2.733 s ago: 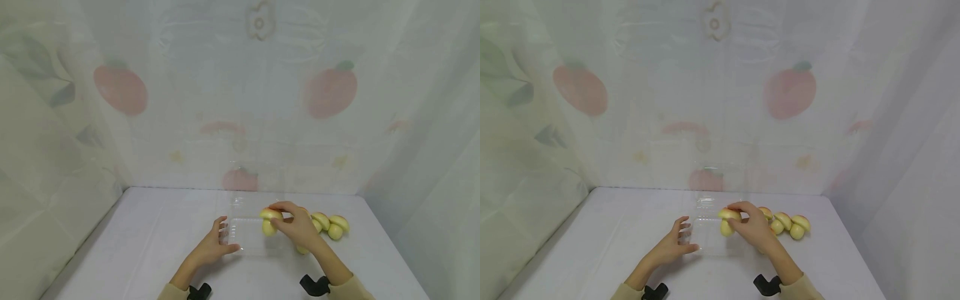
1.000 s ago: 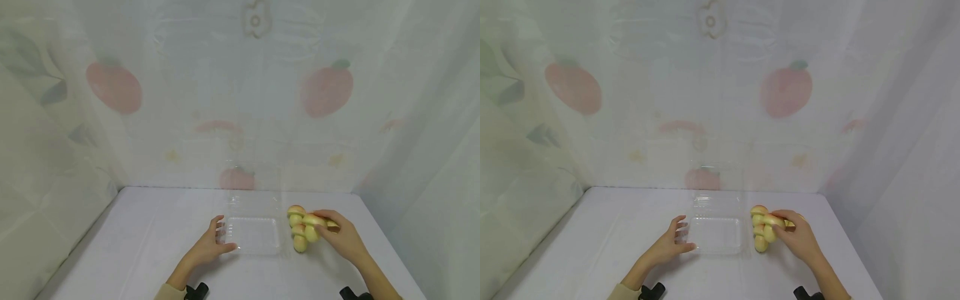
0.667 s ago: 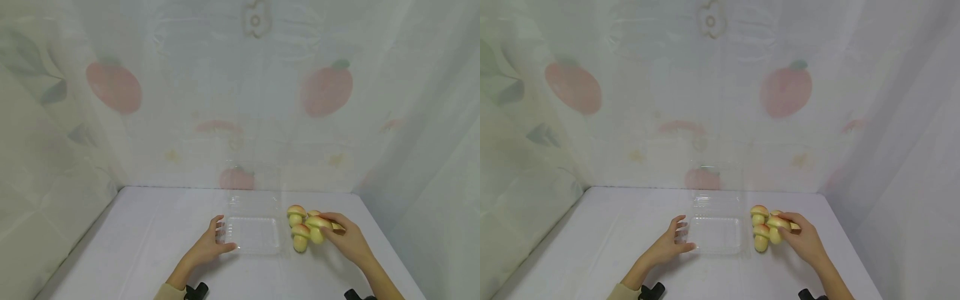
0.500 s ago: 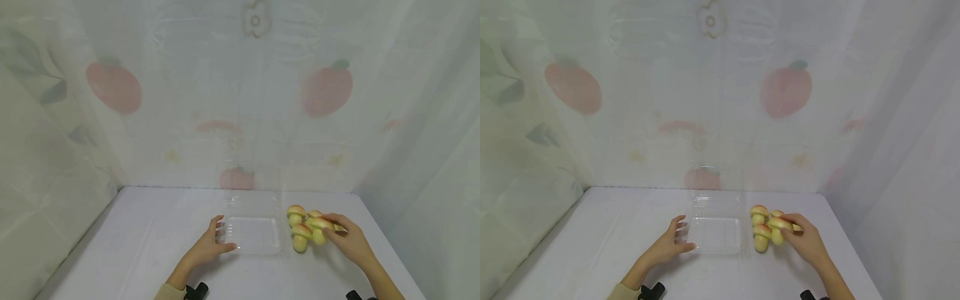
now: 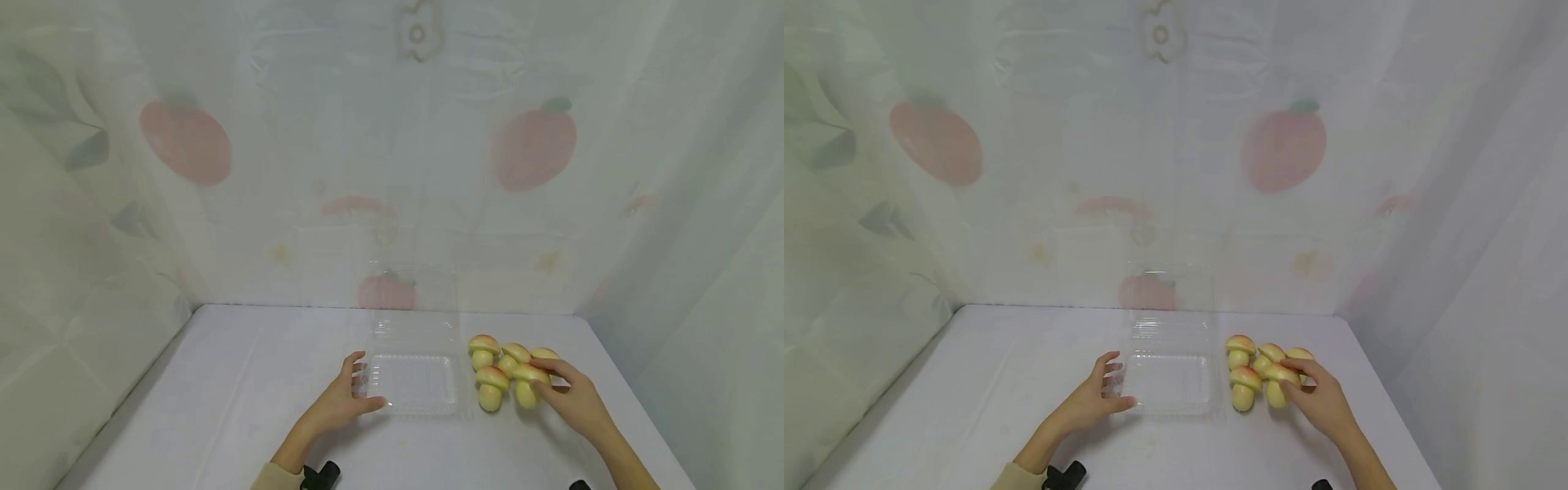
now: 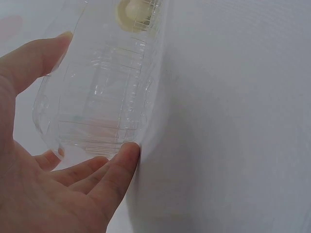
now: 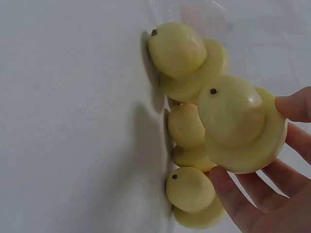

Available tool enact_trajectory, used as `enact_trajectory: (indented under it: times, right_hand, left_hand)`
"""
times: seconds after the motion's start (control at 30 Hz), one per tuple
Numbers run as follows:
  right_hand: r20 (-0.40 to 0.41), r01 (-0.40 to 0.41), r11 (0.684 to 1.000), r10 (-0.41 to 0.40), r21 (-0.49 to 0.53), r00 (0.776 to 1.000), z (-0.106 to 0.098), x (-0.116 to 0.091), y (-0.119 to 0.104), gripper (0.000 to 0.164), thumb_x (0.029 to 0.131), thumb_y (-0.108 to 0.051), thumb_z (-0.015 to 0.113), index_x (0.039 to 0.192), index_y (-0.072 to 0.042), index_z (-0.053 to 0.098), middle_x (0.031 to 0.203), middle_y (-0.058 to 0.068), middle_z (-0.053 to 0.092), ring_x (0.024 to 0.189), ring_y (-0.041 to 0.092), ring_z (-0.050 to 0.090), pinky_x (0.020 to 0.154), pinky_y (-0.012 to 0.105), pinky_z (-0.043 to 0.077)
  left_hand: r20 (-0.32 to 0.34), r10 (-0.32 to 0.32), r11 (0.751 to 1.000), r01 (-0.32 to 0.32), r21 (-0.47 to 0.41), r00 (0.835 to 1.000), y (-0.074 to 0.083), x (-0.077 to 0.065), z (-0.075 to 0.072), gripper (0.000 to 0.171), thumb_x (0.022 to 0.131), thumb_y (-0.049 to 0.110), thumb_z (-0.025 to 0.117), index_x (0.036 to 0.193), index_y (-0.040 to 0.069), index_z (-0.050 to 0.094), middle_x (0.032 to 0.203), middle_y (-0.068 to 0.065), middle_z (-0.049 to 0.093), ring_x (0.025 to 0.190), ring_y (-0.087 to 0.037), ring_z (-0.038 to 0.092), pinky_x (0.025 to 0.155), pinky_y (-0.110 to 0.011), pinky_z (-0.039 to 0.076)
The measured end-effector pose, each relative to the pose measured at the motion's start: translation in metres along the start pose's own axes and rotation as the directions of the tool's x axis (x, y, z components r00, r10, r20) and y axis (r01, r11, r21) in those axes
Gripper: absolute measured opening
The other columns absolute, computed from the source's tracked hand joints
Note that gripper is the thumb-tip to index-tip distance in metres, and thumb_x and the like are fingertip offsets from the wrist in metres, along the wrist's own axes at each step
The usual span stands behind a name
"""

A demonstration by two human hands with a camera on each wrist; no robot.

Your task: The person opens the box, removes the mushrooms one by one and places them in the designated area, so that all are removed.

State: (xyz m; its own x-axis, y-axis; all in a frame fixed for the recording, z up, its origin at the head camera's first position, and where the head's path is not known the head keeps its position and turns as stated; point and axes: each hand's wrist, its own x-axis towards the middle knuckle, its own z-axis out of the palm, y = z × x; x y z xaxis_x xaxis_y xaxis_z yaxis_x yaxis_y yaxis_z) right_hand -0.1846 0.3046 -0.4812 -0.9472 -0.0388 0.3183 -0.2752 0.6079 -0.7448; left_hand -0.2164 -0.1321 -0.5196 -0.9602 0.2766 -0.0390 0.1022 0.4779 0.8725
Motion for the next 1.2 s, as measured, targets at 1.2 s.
enact_trajectory:
  times: [1.2]
  right_hand:
    - [0.04, -0.045, 0.999, 0.045, -0.018, 0.998, 0.012, -0.006, 0.024, 0.037, 0.09, -0.018, 0.08, 0.121, -0.003, 0.068, 0.119, 0.011, 0.07, 0.105, 0.0, 0.059, 0.077, 0.026, 0.058]
  left_hand:
    - [-0.01, -0.011, 1.0, 0.011, 0.007, 1.0, 0.0, 0.0, 0.001, 0.107, 0.082, 0.039, 0.087, 0.159, 0.012, 0.018, 0.156, -0.026, 0.036, 0.138, -0.048, 0.042, 0.105, -0.064, 0.041]
